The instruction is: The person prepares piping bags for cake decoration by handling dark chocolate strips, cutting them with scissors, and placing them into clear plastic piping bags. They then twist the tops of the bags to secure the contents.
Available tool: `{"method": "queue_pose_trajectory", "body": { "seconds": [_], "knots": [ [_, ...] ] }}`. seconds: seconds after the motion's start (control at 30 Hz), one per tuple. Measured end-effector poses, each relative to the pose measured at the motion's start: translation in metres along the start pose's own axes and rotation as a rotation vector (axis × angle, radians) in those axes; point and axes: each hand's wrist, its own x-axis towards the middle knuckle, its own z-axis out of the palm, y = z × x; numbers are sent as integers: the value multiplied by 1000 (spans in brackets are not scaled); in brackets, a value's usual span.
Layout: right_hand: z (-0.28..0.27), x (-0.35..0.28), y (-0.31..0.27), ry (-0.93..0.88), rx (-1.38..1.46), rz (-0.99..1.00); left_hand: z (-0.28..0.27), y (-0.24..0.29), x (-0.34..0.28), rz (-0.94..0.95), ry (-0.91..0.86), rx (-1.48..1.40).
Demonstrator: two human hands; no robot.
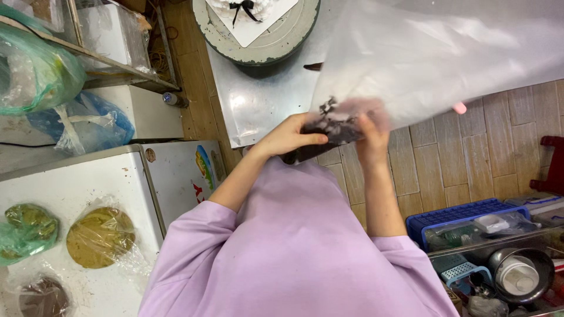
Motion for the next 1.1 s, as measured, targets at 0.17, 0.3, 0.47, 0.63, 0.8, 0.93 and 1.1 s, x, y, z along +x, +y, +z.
{"method": "queue_pose_trajectory", "body": {
  "seconds": [0.17, 0.3, 0.47, 0.63, 0.8, 0.93, 1.1],
  "knots": [
    [-13, 13, -16, 164, -73, 54, -5, 1, -7, -70, 136, -81],
    [-5, 11, -8, -25, 256, 9, 0, 6, -6, 12, 130, -108],
    [-10, -4, 12, -136, 41, 297, 5, 28, -8, 147, 272, 110],
    [-26, -13, 31, -278, -116, 329, -10, 68, -14, 361, 375, 501],
    [-3, -15, 67, -530, -697, 144, 11, 65, -6, 705, 221, 1013],
    [67, -14, 89, -645, -1287, 337, 55, 43, -3, 304, 222, 1107],
    [106, -19, 46, -376, -686, -230, 87, 40, -19, 453, 350, 868]
  ]
}}
